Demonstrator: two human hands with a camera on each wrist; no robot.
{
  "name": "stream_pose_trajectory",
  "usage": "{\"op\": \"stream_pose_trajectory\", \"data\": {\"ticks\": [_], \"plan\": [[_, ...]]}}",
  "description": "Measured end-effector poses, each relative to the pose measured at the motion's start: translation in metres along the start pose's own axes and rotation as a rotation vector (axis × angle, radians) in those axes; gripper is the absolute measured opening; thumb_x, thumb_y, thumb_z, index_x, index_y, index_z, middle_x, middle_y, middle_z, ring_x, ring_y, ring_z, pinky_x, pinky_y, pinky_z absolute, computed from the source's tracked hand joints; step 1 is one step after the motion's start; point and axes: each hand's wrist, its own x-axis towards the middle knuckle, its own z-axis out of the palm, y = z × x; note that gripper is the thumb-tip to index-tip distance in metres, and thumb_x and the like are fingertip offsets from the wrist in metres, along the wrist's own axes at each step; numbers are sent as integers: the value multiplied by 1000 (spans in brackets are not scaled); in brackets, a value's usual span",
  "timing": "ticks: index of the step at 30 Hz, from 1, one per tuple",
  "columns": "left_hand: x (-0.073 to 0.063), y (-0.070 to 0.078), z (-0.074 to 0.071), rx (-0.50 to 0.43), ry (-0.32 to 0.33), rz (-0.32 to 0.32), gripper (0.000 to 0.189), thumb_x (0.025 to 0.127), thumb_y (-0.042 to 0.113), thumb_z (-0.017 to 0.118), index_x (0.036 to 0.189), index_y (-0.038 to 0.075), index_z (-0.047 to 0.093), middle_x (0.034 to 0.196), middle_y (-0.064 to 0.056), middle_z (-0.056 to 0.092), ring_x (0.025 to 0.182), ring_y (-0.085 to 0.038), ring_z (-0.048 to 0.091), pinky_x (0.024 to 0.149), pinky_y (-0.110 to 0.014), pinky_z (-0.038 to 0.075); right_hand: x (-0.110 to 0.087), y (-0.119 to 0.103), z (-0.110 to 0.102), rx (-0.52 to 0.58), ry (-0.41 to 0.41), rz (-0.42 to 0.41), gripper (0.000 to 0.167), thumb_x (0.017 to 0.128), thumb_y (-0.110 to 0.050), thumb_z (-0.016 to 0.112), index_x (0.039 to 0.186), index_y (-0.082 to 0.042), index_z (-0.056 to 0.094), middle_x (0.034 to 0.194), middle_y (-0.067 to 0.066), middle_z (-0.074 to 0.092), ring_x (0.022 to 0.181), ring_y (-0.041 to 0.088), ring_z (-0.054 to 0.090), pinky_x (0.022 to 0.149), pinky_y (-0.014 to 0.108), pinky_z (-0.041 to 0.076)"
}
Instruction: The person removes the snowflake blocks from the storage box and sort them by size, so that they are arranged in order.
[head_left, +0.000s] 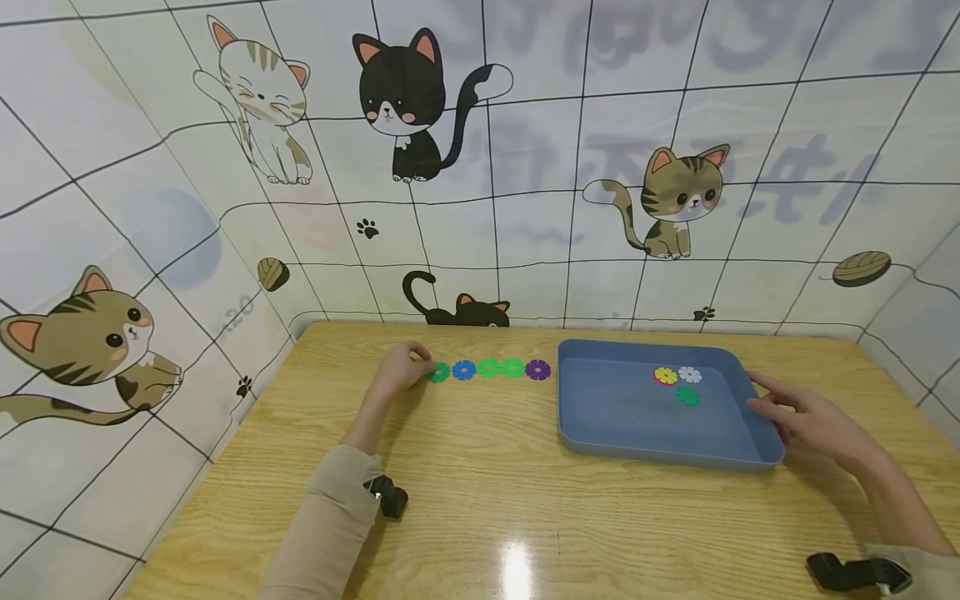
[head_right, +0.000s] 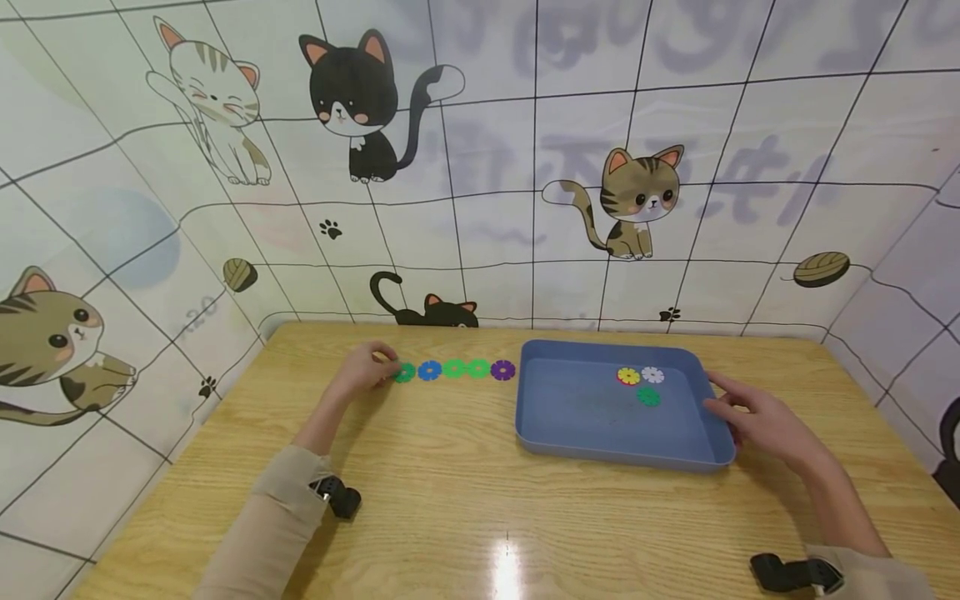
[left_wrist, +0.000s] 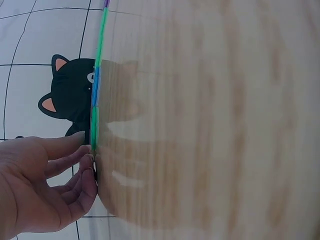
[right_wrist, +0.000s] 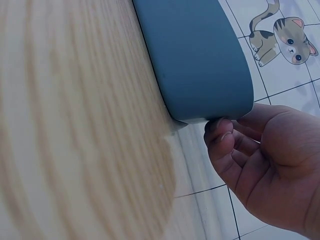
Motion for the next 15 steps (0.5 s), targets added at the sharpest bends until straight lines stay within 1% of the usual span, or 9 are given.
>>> {"op": "stream_pose_trajectory", "data": {"ticks": [2,4,7,9,12,15], "plan": [[0,0,0,-3,16,0,23,94,16,70,109,0,66,96,-13,66,80,-21,60,69,-31,48,0,0,0,4,0,1,63,108,-22,52,154,10,24,87,7,56,58,21,51,53,33,42],[-1,2,0,-29,23,5,25,95,17,68,111,-1,65,95,-14,67,77,-22,61,65,-29,48,0,0,0,2,0,3,63,108,-22,51,155,9,23,87,7,56,58,21,50,52,33,42],[-4,8,1,-62,37,25,25,96,17,68,113,-1,65,93,-13,67,72,-20,61,60,-26,47,1,-1,0,-3,0,7,64,108,-23,51,155,10,23,87,7,56,58,21,50,52,34,42],[-6,14,3,-83,30,49,26,97,17,68,115,-1,64,92,-14,67,68,-19,59,58,-26,45,1,-1,0,-8,0,7,64,108,-23,51,154,10,23,87,7,56,58,21,51,52,33,42],[-10,25,6,-112,8,87,26,97,18,68,116,0,65,93,-14,65,68,-19,56,58,-26,44,1,-1,0,-8,1,3,63,108,-23,51,154,10,24,86,6,56,58,21,51,53,33,42],[-13,37,11,-159,-20,134,27,98,19,67,118,1,65,95,-12,64,75,-22,59,60,-28,46,1,0,0,-6,2,-5,63,108,-22,52,154,10,24,85,6,56,58,21,51,53,33,42]]}}
